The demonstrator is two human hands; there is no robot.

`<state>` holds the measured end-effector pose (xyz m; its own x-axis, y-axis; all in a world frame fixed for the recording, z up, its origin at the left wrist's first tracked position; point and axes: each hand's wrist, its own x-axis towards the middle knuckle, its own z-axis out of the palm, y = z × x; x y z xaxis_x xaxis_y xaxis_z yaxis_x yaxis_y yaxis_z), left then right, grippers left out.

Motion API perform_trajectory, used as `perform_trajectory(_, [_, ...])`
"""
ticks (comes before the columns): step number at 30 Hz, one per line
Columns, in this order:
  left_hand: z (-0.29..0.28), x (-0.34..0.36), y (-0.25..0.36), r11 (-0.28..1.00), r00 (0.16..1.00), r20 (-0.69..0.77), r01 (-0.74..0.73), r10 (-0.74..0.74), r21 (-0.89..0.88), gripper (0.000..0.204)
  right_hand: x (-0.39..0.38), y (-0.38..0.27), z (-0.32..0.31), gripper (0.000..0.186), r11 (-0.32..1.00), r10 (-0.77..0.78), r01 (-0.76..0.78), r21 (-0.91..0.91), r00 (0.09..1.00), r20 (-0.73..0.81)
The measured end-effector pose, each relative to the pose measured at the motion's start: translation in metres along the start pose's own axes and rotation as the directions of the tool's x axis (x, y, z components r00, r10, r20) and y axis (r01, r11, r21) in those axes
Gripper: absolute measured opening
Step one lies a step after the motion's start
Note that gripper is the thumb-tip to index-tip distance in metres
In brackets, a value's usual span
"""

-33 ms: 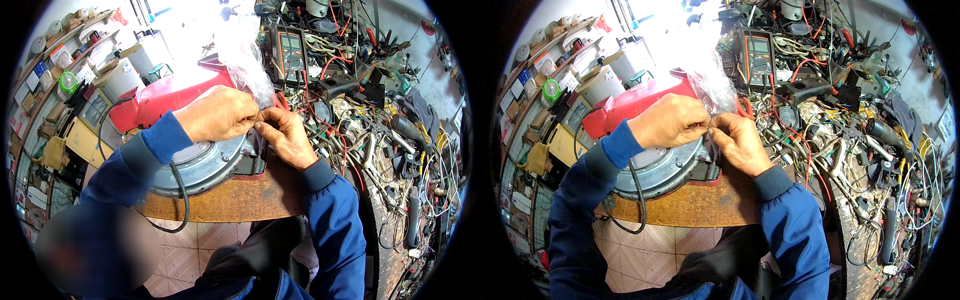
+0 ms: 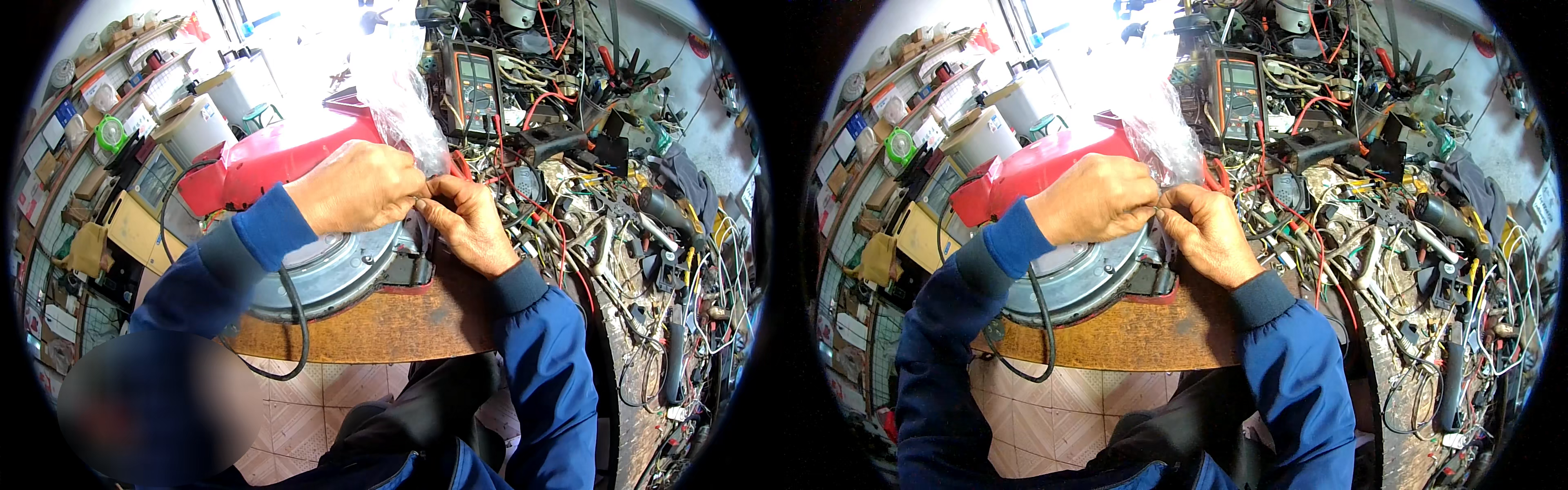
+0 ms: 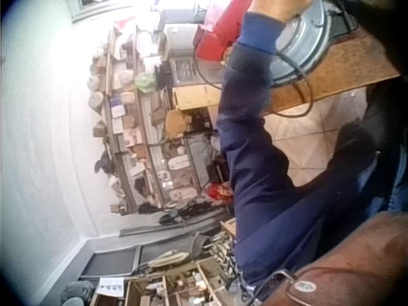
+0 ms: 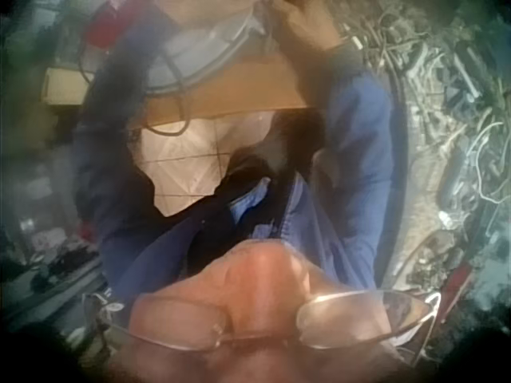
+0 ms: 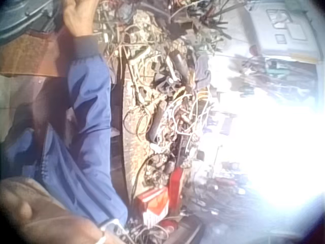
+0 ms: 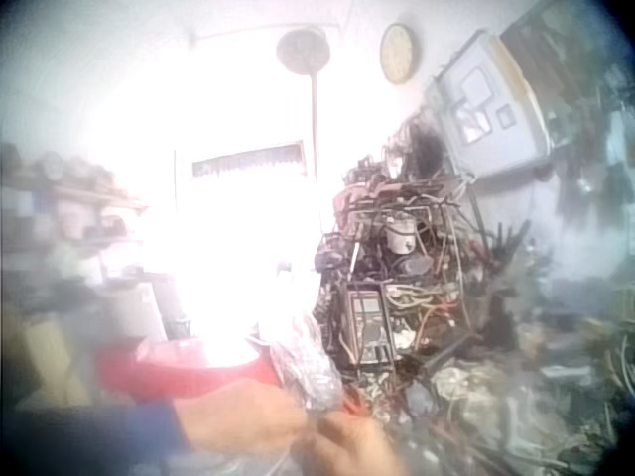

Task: The person works on a red and silver circular electronic device, likely a motor or fan housing, on a cluttered workbench. They use wire strippers to remove insulation from wires and then twist the exposed ends together to create electrical connections.

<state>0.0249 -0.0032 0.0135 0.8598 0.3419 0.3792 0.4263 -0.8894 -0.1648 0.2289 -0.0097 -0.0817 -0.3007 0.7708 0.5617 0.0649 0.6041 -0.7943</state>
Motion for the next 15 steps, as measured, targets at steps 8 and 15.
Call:
perform_trajectory(8, [0.005,-0.006,0.013,0.956,0.954,0.075,0.291,-0.289,-0.019,0.015,-0.003,-0.004,0.005,0.009,0.998,-0.026,0.022,-0.059,0.996,-0.08])
perform_trajectory(15, [-0.009,0.003,-0.011,0.516,0.707,0.572,0.701,-0.416,-0.492,0.019,-0.006,-0.007,0.008,0.008,0.958,-0.221,0.19,-0.215,0.967,-0.128])
